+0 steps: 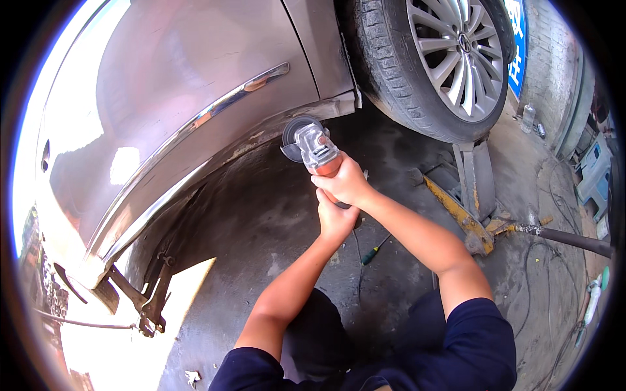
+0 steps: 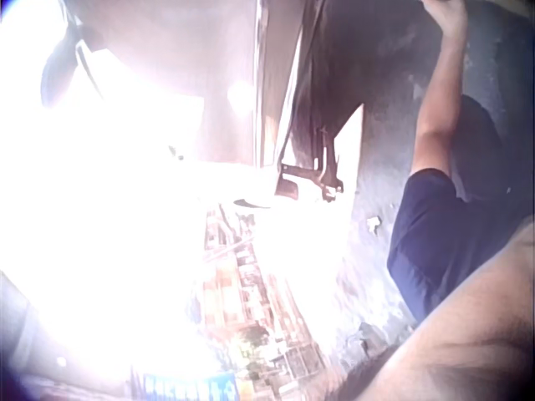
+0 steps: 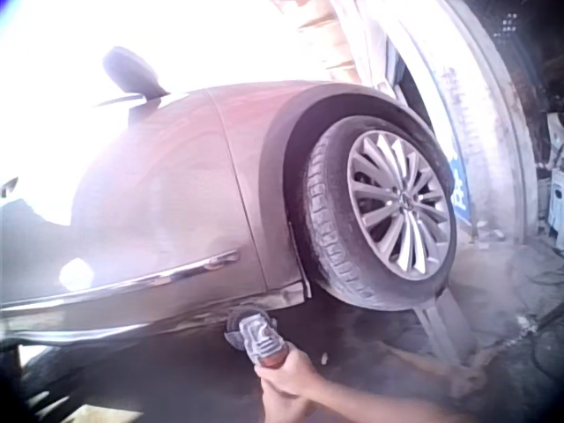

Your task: The person uses an angle grinder to grind the lower side panel of a car near the wheel arch. The person holds the tool with both hands and moves it along the surface to remove material.

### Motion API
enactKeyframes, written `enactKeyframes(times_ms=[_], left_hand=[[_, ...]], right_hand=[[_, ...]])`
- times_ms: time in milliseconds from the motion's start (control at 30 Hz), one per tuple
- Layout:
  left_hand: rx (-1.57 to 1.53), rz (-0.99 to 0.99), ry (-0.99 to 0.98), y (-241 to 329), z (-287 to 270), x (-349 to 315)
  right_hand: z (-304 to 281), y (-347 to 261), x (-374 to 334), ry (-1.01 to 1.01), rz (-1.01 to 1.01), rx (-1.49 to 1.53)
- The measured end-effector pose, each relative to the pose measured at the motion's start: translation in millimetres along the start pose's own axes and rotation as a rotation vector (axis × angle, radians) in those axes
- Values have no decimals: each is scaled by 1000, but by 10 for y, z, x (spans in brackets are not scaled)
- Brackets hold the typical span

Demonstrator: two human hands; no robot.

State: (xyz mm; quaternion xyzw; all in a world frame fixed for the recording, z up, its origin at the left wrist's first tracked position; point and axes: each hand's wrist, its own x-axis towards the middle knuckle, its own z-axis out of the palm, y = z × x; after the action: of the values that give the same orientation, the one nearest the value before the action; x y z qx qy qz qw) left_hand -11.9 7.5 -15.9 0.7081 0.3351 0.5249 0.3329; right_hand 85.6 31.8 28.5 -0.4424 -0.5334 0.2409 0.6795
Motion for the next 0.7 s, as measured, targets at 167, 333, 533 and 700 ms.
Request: enactKeyframes(times_ms=[167,333,533,700], left_hand=[[193,-107,65,63,-69,-35],[320,-150,120,121,-278,-10],[556,-290,86,289,-452,32],[583,-280,109,154,-359,91]], right_hand=[[78,40,86,-146,147,227],[316,-91,95,-167,115,323],[423,20,101,-210,120,479],[403,154,172,-241,190,513]])
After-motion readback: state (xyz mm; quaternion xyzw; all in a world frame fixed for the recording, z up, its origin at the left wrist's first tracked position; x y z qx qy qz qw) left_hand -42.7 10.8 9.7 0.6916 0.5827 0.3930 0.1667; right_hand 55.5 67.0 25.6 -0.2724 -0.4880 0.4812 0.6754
